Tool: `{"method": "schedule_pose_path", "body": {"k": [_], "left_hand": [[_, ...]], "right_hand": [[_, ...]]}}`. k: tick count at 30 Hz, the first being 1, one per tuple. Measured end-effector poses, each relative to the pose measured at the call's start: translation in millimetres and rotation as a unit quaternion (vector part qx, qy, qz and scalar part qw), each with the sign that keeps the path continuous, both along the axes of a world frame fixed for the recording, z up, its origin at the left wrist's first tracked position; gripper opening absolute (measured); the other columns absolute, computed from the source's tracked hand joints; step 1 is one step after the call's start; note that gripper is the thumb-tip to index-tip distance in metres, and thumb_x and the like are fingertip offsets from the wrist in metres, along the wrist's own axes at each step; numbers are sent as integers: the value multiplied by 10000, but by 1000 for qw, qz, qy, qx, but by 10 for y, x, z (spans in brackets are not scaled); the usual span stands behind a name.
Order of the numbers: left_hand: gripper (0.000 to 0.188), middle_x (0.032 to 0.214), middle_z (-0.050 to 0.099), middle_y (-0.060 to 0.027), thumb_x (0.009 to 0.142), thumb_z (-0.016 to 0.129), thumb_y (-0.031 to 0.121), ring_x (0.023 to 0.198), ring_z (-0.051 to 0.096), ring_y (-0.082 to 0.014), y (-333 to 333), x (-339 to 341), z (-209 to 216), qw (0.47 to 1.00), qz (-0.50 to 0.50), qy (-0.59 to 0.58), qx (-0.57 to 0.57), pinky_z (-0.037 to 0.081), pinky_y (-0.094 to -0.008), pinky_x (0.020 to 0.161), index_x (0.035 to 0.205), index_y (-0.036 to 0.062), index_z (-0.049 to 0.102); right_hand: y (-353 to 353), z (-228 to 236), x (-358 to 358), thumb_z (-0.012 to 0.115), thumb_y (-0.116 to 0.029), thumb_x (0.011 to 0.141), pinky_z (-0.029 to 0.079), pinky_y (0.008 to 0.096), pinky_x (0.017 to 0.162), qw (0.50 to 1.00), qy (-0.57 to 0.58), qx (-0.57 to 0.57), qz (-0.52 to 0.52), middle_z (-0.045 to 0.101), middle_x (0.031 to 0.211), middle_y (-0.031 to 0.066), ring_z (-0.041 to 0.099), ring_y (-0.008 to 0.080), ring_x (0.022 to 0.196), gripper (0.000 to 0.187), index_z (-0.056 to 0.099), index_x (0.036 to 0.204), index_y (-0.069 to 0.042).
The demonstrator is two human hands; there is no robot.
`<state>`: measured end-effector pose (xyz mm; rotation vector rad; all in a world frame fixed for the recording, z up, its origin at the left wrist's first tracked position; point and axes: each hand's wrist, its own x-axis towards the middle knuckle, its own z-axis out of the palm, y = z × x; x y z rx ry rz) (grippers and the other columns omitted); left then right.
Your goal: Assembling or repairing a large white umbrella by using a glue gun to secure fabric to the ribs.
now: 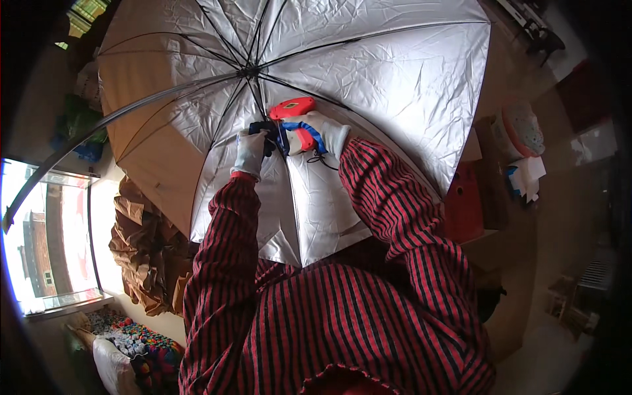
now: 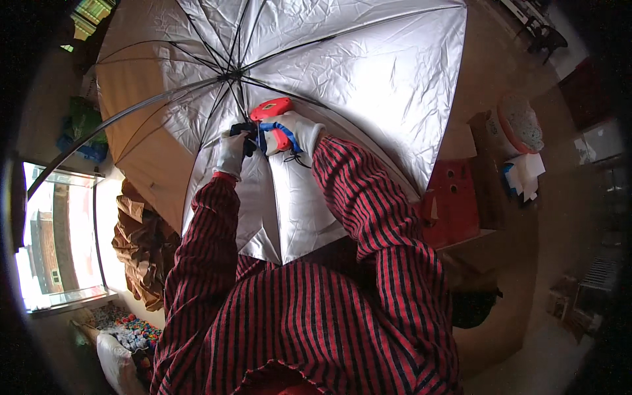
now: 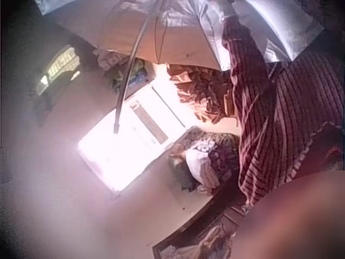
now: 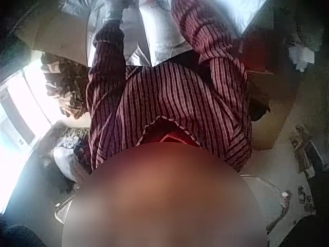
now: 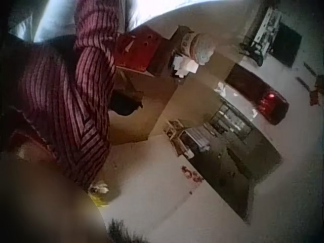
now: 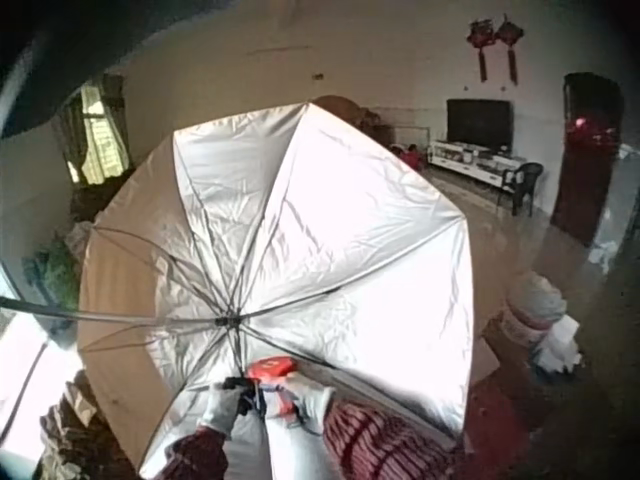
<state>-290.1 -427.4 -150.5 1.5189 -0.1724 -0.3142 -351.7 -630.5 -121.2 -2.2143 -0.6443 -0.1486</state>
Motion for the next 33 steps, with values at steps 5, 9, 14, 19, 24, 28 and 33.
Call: {"method": "schedule_pose_path", "body": {"k": [5,9,14,19,24,28,33], "left_hand": [[101,646,604,-31,876,573,109,438,520,-114,-98,-96,94,997,21,-3,81,385,-249,380,858,45,649],[99,641,588,-22,866,604,147,493,544,-120,-183,-86,114,992,27,-1,123,401,-262,397,865,59,648],[225,720,664,-146,817,627,275,626,647,-297,-47,71,-259,937,119,-131,303,491,-406,538,835,53,663],[252,747,646,-196,793,597,253,717,629,-362,-145,-4,441,865,53,-279,415,485,-461,658,884,21,634],[241,872,649,-198,783,565,234,844,616,-393,271,746,741,796,28,-362,484,486,-472,733,933,52,617],[285,1022,623,-201,780,569,198,922,607,-386,602,926,747,754,6,-360,550,486,-464,783,1028,56,586],[447,1109,583,-200,784,650,248,952,593,-385,750,660,416,817,155,-373,411,483,-448,800,1181,82,531]], "right_hand": [[48,145,25,705,-280,694,491,365,614,999,17,-28,17,650,778,94,630,260,678,240,635,856,-118],[161,-34,87,710,-258,705,485,358,602,969,176,169,-46,629,729,68,617,227,658,221,623,809,-84],[375,51,123,674,-202,802,493,329,653,727,456,496,-131,629,794,25,609,178,719,185,610,873,-44],[101,-114,46,624,-279,868,507,322,663,961,-62,269,-16,638,756,43,626,166,703,258,649,900,-24],[274,-385,139,649,-276,851,499,292,762,873,241,424,-13,663,864,40,635,151,788,307,639,1009,-13],[418,-316,131,660,-287,844,486,269,793,685,461,563,36,662,954,43,631,133,849,352,630,1072,-20],[431,-88,-135,676,-257,832,495,259,760,856,224,443,-147,653,985,32,629,123,844,319,636,1061,-38]]}}
